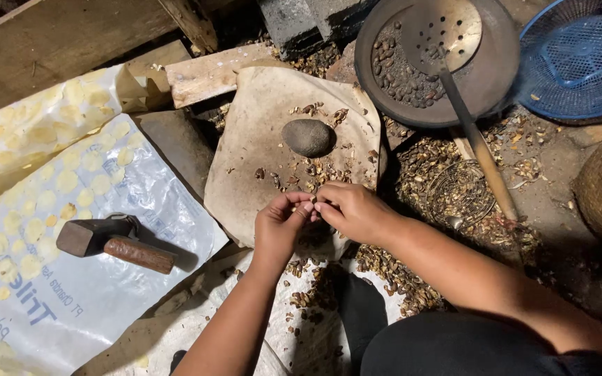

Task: Cracking nuts using a stone and a wooden hammer to extract kernels

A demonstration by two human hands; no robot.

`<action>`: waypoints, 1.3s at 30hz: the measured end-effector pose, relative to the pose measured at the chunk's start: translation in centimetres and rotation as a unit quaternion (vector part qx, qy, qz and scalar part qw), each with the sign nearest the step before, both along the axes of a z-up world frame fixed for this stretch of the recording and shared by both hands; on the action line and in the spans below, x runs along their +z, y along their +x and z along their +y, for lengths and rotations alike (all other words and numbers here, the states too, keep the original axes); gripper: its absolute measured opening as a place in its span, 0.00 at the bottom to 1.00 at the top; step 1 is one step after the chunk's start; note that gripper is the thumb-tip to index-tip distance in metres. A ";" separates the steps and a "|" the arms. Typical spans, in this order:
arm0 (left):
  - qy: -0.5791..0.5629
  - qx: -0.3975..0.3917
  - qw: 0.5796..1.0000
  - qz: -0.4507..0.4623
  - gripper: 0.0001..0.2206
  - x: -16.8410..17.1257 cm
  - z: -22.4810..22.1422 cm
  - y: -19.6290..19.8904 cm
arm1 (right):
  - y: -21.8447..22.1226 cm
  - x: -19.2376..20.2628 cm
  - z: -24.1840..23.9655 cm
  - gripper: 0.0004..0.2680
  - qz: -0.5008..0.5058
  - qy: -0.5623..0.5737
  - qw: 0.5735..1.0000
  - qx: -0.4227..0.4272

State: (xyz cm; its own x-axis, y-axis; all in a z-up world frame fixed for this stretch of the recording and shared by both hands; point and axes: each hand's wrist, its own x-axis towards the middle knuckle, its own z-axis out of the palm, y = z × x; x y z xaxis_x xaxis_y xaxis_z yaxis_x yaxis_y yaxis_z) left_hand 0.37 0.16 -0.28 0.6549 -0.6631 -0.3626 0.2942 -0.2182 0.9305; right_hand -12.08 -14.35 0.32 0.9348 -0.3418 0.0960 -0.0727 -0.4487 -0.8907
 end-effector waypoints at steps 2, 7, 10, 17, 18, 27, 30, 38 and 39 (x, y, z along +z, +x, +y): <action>0.008 -0.022 0.999 -0.034 0.08 1.0 0.1 0.1 | 0.2 0.0 0.0 0.03 -0.007 0.007 1.000 -0.003; 0.052 -0.064 0.989 -0.126 0.09 1.9 0.4 0.5 | 0.4 -0.2 0.1 0.05 -0.013 0.041 0.999 0.007; 0.045 -0.073 0.993 -0.079 0.09 1.6 0.8 0.8 | 0.3 -0.7 0.2 0.06 -0.007 0.048 0.999 0.020; 0.039 -0.076 0.996 0.029 0.08 0.0 1.2 1.4 | 0.4 -0.2 0.1 0.10 0.099 0.059 0.991 0.068; 0.047 -0.085 0.995 0.015 0.07 -0.7 1.3 1.4 | 0.4 -0.4 0.2 0.09 0.101 0.022 0.993 0.065; 0.044 -0.053 0.987 0.144 0.12 -0.8 1.9 2.1 | 0.5 2.6 -0.7 0.07 0.225 -0.043 0.970 -0.085; 0.199 -0.092 0.964 -0.151 0.08 -1.3 3.2 4.0 | 0.4 3.8 -2.2 0.07 0.228 -0.055 0.964 -0.123; 0.184 0.018 0.982 -0.038 0.08 1.4 3.9 7.0 | 1.4 -4.9 -1.3 0.03 0.141 -0.206 0.968 0.011; 0.129 0.050 0.989 0.059 0.10 2.7 3.6 6.8 | 1.5 -5.5 -1.3 0.03 0.147 -0.254 0.956 0.011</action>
